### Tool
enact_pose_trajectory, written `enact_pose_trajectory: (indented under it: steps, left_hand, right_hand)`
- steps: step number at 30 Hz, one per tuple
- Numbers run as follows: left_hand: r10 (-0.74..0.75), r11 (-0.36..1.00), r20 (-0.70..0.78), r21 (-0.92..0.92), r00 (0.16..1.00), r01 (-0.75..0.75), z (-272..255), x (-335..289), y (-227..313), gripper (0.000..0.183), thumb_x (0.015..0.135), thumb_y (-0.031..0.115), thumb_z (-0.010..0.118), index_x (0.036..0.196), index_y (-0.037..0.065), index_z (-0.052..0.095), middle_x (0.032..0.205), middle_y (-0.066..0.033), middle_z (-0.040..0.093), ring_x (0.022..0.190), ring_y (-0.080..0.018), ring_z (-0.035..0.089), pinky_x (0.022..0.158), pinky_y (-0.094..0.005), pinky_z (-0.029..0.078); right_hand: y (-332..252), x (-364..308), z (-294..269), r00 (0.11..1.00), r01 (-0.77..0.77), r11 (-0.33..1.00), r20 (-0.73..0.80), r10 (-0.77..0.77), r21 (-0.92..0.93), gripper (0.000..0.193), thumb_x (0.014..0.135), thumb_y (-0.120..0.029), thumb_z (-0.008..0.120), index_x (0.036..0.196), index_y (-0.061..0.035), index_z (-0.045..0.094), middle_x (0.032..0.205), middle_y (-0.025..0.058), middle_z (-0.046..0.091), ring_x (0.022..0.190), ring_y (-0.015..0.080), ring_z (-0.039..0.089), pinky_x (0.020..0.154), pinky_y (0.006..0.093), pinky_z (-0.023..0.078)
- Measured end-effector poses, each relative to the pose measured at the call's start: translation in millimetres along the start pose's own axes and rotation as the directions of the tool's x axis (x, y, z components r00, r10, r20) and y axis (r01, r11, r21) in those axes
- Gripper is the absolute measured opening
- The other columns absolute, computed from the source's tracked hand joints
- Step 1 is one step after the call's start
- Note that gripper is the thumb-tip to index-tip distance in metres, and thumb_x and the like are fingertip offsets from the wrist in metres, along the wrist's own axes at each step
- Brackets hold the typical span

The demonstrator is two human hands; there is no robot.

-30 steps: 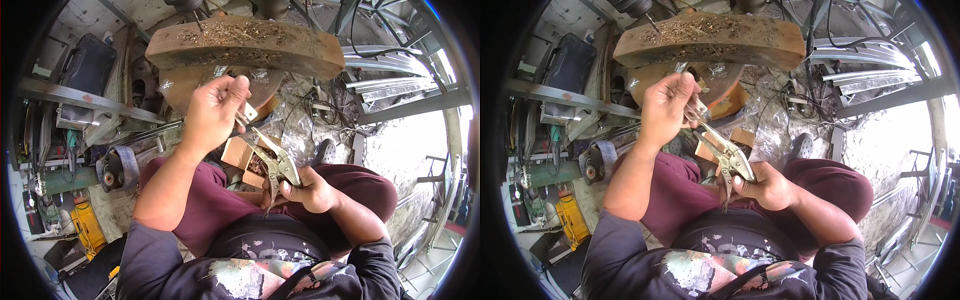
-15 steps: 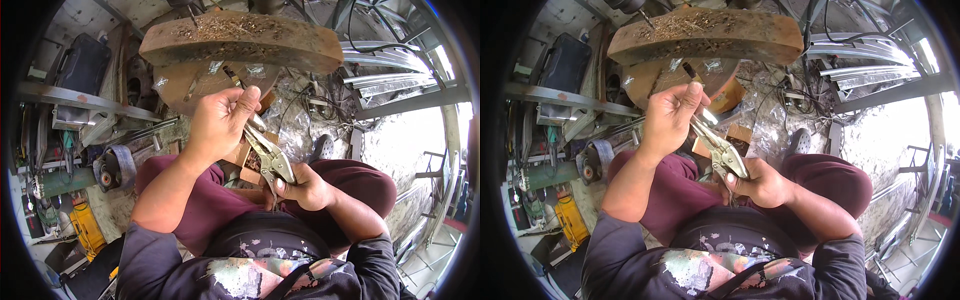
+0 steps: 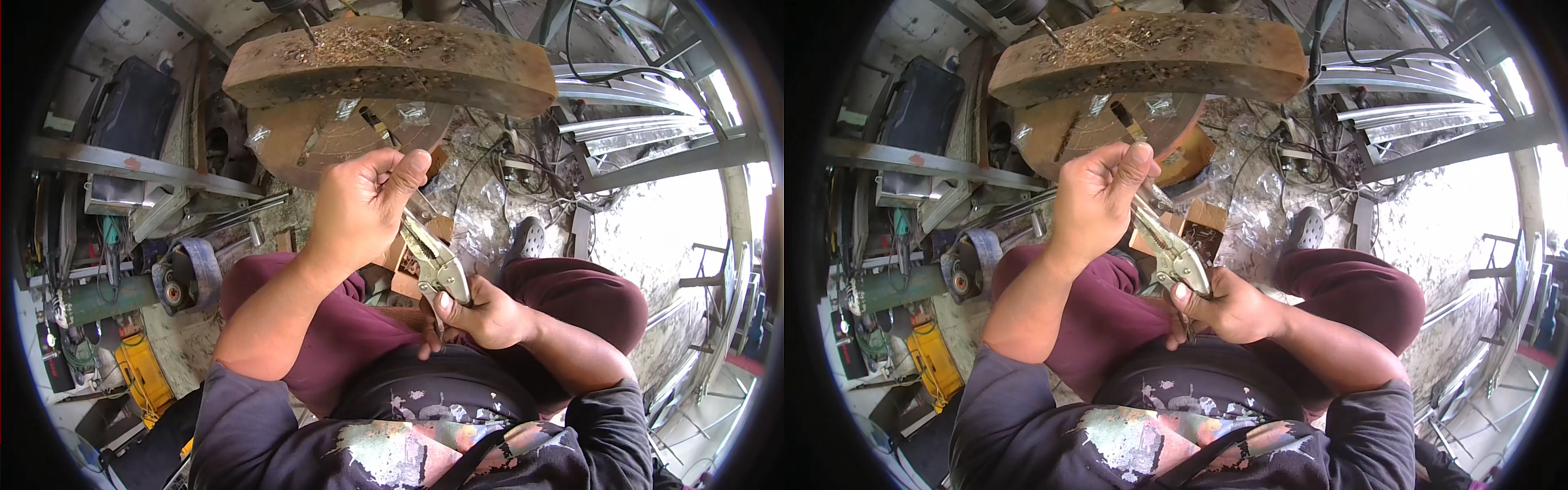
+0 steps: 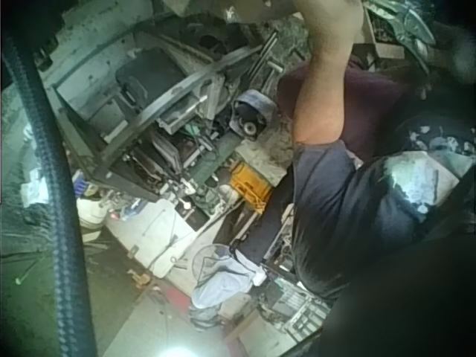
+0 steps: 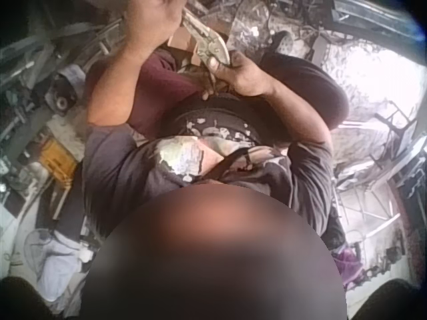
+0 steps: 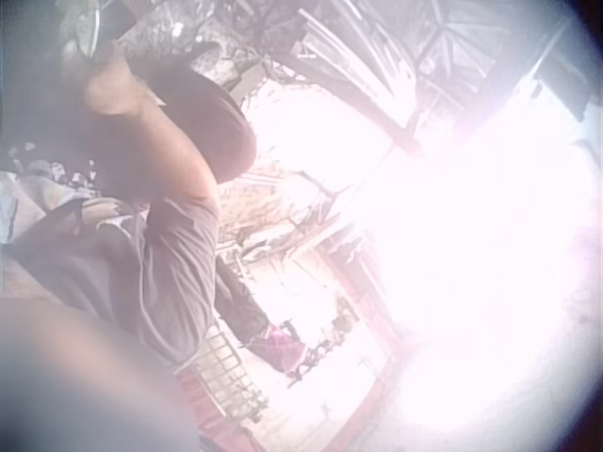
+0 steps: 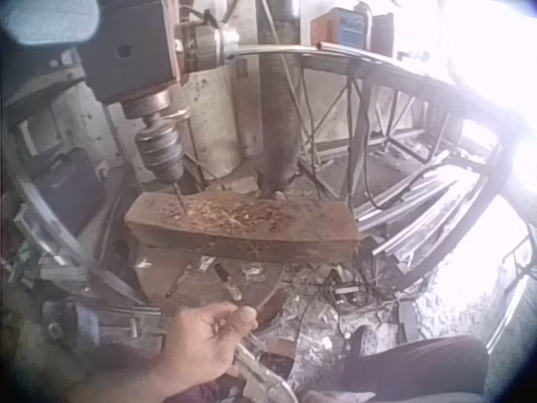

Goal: Drill holes into metal plates and prepare them with screws.

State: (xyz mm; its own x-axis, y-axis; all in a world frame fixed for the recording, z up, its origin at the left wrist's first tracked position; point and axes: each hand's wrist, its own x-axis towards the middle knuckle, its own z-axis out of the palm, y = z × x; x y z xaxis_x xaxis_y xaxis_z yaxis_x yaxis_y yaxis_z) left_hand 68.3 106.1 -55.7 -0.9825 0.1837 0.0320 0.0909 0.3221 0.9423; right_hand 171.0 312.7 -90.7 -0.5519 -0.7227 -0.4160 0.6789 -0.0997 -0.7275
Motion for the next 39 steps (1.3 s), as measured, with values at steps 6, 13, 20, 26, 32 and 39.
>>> enact_pose_trajectory:
  steps: [6, 13, 20, 26, 32, 39]
  left_hand:
    - [0.024, 0.999, -0.039, -0.039, 0.999, -0.026, -0.6, 1.1, -5.7, 0.049, 0.107, 0.040, 0.060, 0.086, -0.002, 0.073, 0.071, -0.0003, 0.065, 0.067, -0.0058, 0.057, 0.060, -0.0238, 0.045]
    - [0.056, 0.998, 0.003, -0.032, 0.998, -0.056, 1.6, 2.5, -2.2, 0.052, 0.109, 0.042, 0.057, 0.084, -0.001, 0.072, 0.073, -0.0006, 0.066, 0.069, -0.0077, 0.058, 0.063, -0.0247, 0.046]
    - [0.098, 0.974, 0.022, -0.207, 0.995, -0.091, -3.3, 3.4, 4.2, 0.045, 0.108, 0.042, 0.058, 0.110, -0.003, 0.066, 0.079, -0.0024, 0.069, 0.070, -0.0064, 0.058, 0.063, -0.0242, 0.046]
    - [0.289, 0.785, 0.164, -0.604, 0.943, -0.136, 13.3, -16.0, 12.2, 0.041, 0.111, 0.037, 0.051, 0.128, 0.001, 0.055, 0.098, -0.0044, 0.069, 0.085, -0.0080, 0.062, 0.078, -0.0256, 0.052]
    - [0.091, 0.742, 0.043, -0.670, 0.995, -0.038, -4.8, -17.6, 20.2, 0.069, 0.112, 0.058, 0.023, 0.118, 0.001, 0.062, 0.094, -0.0062, 0.069, 0.079, -0.0102, 0.064, 0.073, -0.0264, 0.053]
    - [0.004, 0.833, -0.186, -0.542, 0.983, -0.106, -5.8, -24.9, 23.4, 0.071, 0.113, 0.055, 0.023, 0.100, 0.002, 0.068, 0.073, -0.0008, 0.063, 0.061, -0.0074, 0.054, 0.058, -0.0255, 0.045]
  right_hand:
    - [-5.7, -0.8, 9.0, 0.994, 0.111, 0.981, -0.009, -0.113, -0.159, 0.036, 0.108, -0.036, 0.058, 0.100, -0.0010, 0.054, 0.071, 0.0085, 0.063, 0.065, 0.0184, 0.066, 0.059, 0.0316, 0.051]
    - [-4.7, -5.5, 16.4, 0.995, 0.053, 0.976, -0.073, -0.069, -0.209, 0.035, 0.106, -0.033, 0.063, 0.096, -0.0008, 0.053, 0.063, 0.0065, 0.059, 0.056, 0.0166, 0.061, 0.053, 0.0303, 0.047]
    - [-4.5, -0.2, 12.9, 0.982, 0.163, 0.972, -0.067, -0.177, -0.170, 0.039, 0.107, -0.037, 0.060, 0.099, 0.0005, 0.056, 0.063, 0.0046, 0.057, 0.053, 0.0146, 0.057, 0.051, 0.0312, 0.047]
    - [-27.1, 3.7, 16.5, 0.924, 0.369, 0.901, -0.010, -0.381, -0.229, 0.049, 0.108, -0.046, 0.052, 0.098, 0.0018, 0.053, 0.065, 0.0079, 0.057, 0.056, 0.0189, 0.062, 0.055, 0.0327, 0.053]
    - [-39.1, 19.0, 41.1, 0.922, 0.351, 0.868, -0.034, -0.386, -0.352, 0.042, 0.111, -0.040, 0.049, 0.100, 0.0000, 0.053, 0.067, 0.0067, 0.060, 0.059, 0.0155, 0.061, 0.059, 0.0310, 0.052]
    - [-30.0, 34.9, 49.4, 0.925, 0.300, 0.808, -0.054, -0.377, -0.507, 0.036, 0.112, -0.035, 0.048, 0.099, -0.0019, 0.055, 0.067, 0.0033, 0.061, 0.058, 0.0116, 0.059, 0.056, 0.0276, 0.048]
